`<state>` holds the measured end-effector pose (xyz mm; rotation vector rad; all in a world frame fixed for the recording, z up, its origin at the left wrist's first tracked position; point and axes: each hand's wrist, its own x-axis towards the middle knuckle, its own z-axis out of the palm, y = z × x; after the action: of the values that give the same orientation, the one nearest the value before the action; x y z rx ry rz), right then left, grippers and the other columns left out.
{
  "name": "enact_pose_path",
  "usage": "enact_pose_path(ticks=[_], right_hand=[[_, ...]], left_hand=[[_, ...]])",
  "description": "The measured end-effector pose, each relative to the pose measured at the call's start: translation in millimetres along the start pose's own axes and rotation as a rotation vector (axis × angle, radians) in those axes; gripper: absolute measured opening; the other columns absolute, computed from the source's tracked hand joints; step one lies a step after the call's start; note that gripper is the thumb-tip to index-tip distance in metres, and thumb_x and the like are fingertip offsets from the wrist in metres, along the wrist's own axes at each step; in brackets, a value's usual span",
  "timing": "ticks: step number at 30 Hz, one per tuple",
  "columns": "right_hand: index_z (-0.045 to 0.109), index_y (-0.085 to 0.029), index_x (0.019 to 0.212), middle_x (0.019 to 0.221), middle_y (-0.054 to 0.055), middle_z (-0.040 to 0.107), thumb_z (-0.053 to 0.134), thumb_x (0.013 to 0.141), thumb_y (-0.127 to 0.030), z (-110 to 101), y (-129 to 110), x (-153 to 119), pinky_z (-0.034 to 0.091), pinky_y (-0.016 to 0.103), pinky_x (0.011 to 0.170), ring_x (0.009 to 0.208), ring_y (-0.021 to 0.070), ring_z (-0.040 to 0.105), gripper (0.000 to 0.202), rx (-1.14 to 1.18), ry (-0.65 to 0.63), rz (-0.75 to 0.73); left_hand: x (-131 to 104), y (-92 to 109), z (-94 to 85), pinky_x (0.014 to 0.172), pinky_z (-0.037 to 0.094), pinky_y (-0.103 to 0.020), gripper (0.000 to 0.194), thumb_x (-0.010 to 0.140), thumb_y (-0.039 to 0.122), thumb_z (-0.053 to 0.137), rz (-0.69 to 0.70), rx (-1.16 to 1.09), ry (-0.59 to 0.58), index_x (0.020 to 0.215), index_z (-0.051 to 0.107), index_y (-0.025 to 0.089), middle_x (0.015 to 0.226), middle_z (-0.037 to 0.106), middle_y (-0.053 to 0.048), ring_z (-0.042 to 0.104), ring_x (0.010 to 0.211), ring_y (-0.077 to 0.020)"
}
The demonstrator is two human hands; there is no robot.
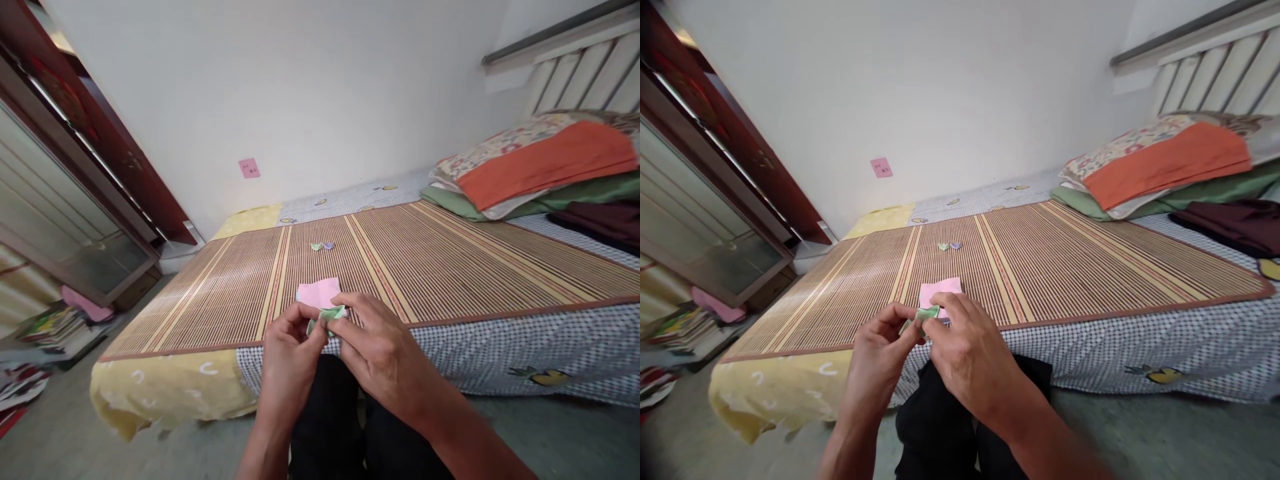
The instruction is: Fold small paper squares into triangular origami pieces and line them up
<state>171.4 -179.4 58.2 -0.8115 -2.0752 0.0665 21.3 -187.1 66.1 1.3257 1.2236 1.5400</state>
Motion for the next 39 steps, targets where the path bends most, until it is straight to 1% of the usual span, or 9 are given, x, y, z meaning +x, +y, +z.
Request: enact_pose_path(ticks=[5, 9, 12, 16, 24, 30, 33, 36, 39], right_hand=[[0.067, -0.017, 0.096, 0.119, 0.014, 0.063, 0.05, 0.09, -0.001, -1.2, -0.1, -0.2, 0.052, 0.044, 0.094, 0.11, 0.0266, 0.061, 0.023, 0.115, 0.076, 0.0], [0.061, -0.018, 0.098, 0.097, 0.008, 0.064, 0.058, 0.091, -0.013, 3.3, 1.4, 0.9, 0.052, 0.036, 0.081, 0.09, 0.0212, 0.064, 0.009, 0.223, 0.279, 0.216], [0.061, -0.02, 0.092, 0.081, 0.002, 0.06, 0.062, 0.087, -0.017, 6.7, 3.0, 2.5, 0.047, 0.032, 0.065, 0.072, 0.0184, 0.059, 0.006, 0.212, 0.216, 0.37], [0.06, -0.021, 0.082, 0.079, 0.002, 0.062, 0.058, 0.084, -0.012, 9.0, 3.5, 5.2, 0.044, 0.031, 0.061, 0.066, 0.0169, 0.057, 0.009, 0.238, 0.13, 0.428], [0.062, -0.02, 0.102, 0.081, 0.002, 0.067, 0.055, 0.085, -0.016, 15.4, -5.0, 7.6, 0.049, 0.032, 0.06, 0.063, 0.0178, 0.062, 0.018, 0.436, 0.196, 0.548], [0.062, -0.019, 0.102, 0.088, 0.005, 0.069, 0.057, 0.084, -0.017, 17.5, -7.5, 9.8, 0.055, 0.035, 0.069, 0.074, 0.0207, 0.069, 0.019, 0.555, 0.199, 0.573], [0.062, -0.019, 0.099, 0.085, 0.004, 0.069, 0.058, 0.084, -0.017, 17.4, -7.7, 10.1, 0.053, 0.032, 0.064, 0.07, 0.0186, 0.067, 0.016, 0.561, 0.176, 0.571], [0.061, -0.02, 0.09, 0.073, 0.0, 0.063, 0.056, 0.085, -0.015, 18.0, -8.0, 8.9, 0.046, 0.029, 0.057, 0.061, 0.016, 0.059, 0.008, 0.476, 0.162, 0.526], [0.06, -0.02, 0.082, 0.076, 0.001, 0.062, 0.052, 0.086, -0.01, 19.1, -6.2, 7.4, 0.043, 0.03, 0.062, 0.067, 0.0167, 0.058, 0.014, 0.368, 0.191, 0.439]], left_hand=[[0.1, 2.1, 0.8, 0.061, 0.048, -0.024, 0.011, 0.077, 0.024, 0.074, 0.02, 0.026, 0.01, 0.072, 0.067, 0.017, 0.069, 0.066, 0.001, 0.056, 0.063, -0.0127], [-6.7, -2.3, 3.3, 0.067, 0.048, -0.026, 0.007, 0.085, 0.022, 0.067, 0.085, 0.182, 0.037, 0.079, 0.067, 0.019, 0.073, 0.066, 0.001, 0.059, 0.07, -0.0148], [-11.6, -5.3, 6.6, 0.07, 0.048, -0.026, 0.008, 0.088, 0.019, 0.064, 0.17, 0.308, 0.031, 0.082, 0.068, 0.02, 0.077, 0.068, 0.0, 0.062, 0.074, -0.0154], [-12.5, -6.4, 10.6, 0.072, 0.049, -0.027, 0.006, 0.088, 0.019, 0.065, 0.171, 0.302, 0.017, 0.084, 0.069, 0.02, 0.079, 0.07, -0.001, 0.065, 0.076, -0.0172], [-14.7, -2.4, 14.1, 0.078, 0.053, -0.029, 0.006, 0.093, 0.023, 0.064, 0.133, 0.1, -0.02, 0.091, 0.069, 0.02, 0.091, 0.074, -0.003, 0.068, 0.082, -0.0177], [-13.1, 0.5, 12.8, 0.08, 0.052, -0.027, 0.001, 0.088, 0.02, 0.07, 0.082, 0.015, -0.023, 0.088, 0.07, 0.019, 0.088, 0.075, -0.002, 0.07, 0.086, -0.0176], [-11.7, 0.9, 9.1, 0.079, 0.053, -0.027, 0.003, 0.086, 0.022, 0.072, 0.049, -0.017, -0.036, 0.085, 0.07, 0.019, 0.085, 0.074, -0.002, 0.069, 0.083, -0.0175], [-12.6, 0.3, 6.1, 0.075, 0.052, -0.027, 0.007, 0.09, 0.022, 0.068, 0.108, 0.138, -0.012, 0.084, 0.071, 0.02, 0.082, 0.072, -0.001, 0.068, 0.079, -0.0167], [-14.3, -1.9, 6.1, 0.071, 0.049, -0.026, 0.012, 0.091, 0.015, 0.064, 0.248, 0.395, 0.031, 0.083, 0.07, 0.02, 0.079, 0.069, 0.0, 0.065, 0.075, -0.0154]])
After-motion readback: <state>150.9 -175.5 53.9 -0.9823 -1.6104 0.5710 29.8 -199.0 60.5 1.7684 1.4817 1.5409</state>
